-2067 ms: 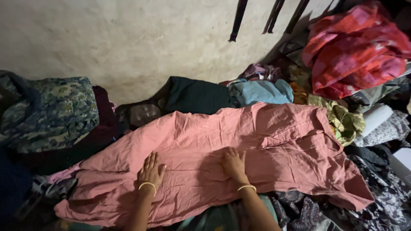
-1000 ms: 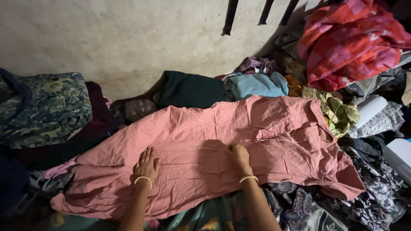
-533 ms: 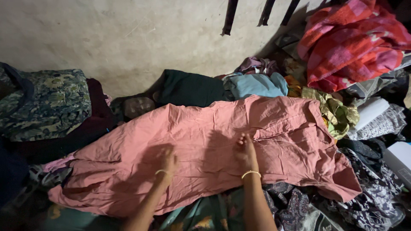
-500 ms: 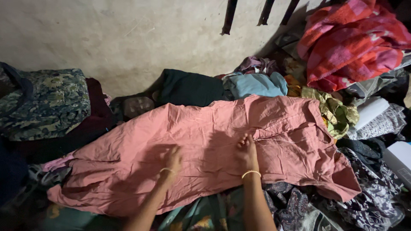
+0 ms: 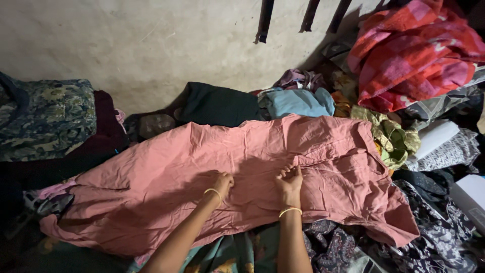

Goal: The person folds several garments by hand on the floor, including a maroon shirt, a patterned shirt, and a pink shirt. The person smooths and aligns each item before folding it into a compact stack.

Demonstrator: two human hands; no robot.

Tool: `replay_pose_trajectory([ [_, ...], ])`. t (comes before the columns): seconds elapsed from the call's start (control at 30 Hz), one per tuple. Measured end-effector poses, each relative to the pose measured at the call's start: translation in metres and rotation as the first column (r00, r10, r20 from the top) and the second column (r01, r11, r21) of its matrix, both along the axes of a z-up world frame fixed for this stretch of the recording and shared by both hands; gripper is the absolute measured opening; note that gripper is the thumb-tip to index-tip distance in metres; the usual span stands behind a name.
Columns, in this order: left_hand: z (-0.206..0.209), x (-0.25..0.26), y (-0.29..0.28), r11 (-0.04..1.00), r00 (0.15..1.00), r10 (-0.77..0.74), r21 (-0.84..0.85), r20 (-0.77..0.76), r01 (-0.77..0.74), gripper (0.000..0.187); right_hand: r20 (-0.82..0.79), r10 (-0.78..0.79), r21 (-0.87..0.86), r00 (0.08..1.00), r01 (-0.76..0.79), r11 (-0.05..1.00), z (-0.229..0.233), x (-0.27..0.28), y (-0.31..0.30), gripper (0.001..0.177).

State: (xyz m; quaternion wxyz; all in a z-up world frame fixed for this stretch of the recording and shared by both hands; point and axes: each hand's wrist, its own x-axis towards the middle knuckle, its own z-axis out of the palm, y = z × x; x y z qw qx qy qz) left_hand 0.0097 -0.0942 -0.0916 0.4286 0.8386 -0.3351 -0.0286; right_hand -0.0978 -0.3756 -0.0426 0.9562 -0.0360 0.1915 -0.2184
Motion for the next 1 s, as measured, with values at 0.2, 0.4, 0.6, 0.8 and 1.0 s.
replay_pose_trajectory([
  [0.2,-0.001,0.001,0.008,0.965,0.985,0.169,-0.194,-0.042,-0.174,0.011,-0.004,-0.021,0.004,1.000,0.021,1.000,-0.002,0.000,-0.002,0.035],
  [0.4,0.001,0.006,0.019,0.952,0.985,0.145,-0.284,0.097,-0.112,0.009,0.025,-0.041,0.036,0.999,0.040,0.999,0.002,0.002,0.001,0.038],
  [0.6,-0.003,-0.004,0.013,0.949,0.994,0.097,-0.298,-0.042,-0.105,0.010,-0.109,-0.028,-0.108,0.994,0.016,0.994,0.005,0.001,0.004,0.035],
  [0.8,-0.005,-0.023,-0.015,0.953,0.999,0.002,-0.302,-0.046,-0.015,0.009,-0.029,-0.015,0.001,0.999,0.015,1.000,0.003,0.000,0.004,0.034],
  [1.0,0.028,-0.041,-0.045,0.998,1.000,-0.007,0.064,0.014,0.006,0.008,0.084,0.016,0.030,0.996,-0.018,0.999,0.005,-0.001,0.003,0.038],
])
